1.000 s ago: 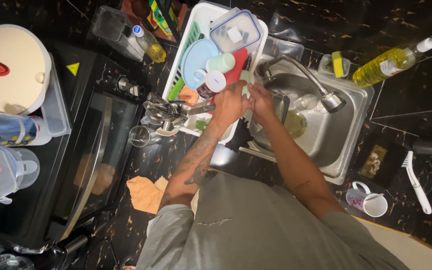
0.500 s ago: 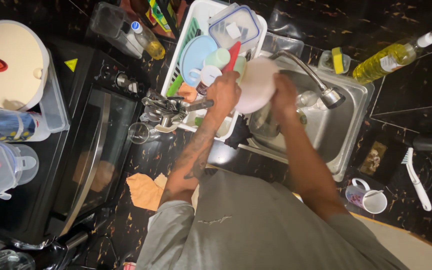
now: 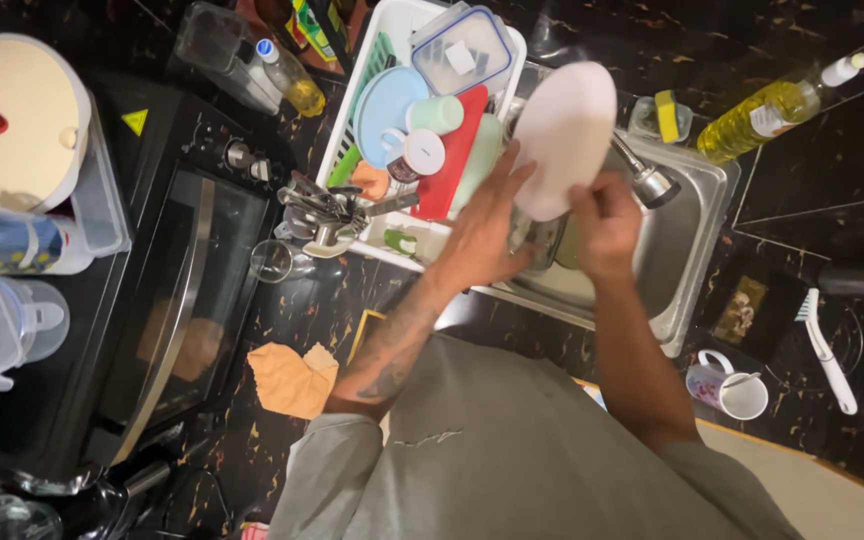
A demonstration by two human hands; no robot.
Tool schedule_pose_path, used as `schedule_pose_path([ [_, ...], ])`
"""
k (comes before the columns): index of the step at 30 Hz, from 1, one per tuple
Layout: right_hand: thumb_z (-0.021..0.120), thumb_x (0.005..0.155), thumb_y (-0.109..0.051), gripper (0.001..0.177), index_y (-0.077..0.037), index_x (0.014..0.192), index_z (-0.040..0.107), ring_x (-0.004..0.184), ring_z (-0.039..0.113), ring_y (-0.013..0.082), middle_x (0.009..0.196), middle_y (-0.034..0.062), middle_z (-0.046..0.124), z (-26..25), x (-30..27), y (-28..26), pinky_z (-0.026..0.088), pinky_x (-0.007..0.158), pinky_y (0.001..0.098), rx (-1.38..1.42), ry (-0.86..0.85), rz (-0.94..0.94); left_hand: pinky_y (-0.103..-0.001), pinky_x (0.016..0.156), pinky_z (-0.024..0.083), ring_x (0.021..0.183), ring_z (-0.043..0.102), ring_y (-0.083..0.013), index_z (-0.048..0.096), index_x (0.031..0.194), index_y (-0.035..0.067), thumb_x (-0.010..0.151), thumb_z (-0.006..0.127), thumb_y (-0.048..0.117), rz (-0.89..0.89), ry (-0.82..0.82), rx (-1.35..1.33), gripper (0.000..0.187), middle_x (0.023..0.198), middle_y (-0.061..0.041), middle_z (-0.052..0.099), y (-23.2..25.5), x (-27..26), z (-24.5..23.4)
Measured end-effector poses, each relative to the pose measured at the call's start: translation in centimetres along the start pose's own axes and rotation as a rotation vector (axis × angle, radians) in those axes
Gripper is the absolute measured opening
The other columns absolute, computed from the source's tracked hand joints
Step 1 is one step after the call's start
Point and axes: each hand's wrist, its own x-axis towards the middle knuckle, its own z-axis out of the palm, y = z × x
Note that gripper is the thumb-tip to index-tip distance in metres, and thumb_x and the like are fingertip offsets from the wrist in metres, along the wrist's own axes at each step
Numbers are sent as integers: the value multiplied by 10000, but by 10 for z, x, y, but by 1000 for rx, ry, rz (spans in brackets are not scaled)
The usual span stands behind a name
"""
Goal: The person picks up plates, spoons, forks, and mugs from a dish rack and sets them on a dining table, also arranging chairs.
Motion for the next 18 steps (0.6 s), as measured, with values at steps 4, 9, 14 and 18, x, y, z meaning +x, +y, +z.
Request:
schedule_pose_path([
  [4,667,977,-98,136,-4,1061,616,753,595,85,928,44,690,30,-6,-28,472,644,236,12,-314,106,-493,1216,404,1461,412,-474,378,1489,-24,828,764,36,77,247,91,768,1561,-289,384,-21,-22,18],
  [9,579,1153,-193,283,3,971,671,762,683,159,876,95,716,46,21,12,547,731,291,182,-39,-8,-371,1007,585,1185,741,-393,534,1427,-26,932,612,-50,-152,574,73,501,1259,-233,707,-45,-61,17],
  [14,677,1033,-193,178,-26,990,634,666,622,128,825,45,656,59,32,68,522,610,289,151,118,238,-346,1037,508,1165,647,-274,496,1447,-56,1037,641,105,-219,792,8,464,1303,-208,637,-44,-111,-8],
  [18,624,1094,-241,228,-17,1054,617,720,605,140,888,61,654,92,-7,38,529,666,293,273,-255,90,-373,1121,433,1299,557,-249,391,1477,-60,1054,599,234,-406,1178,-275,556,1437,-184,545,-25,-138,-42],
])
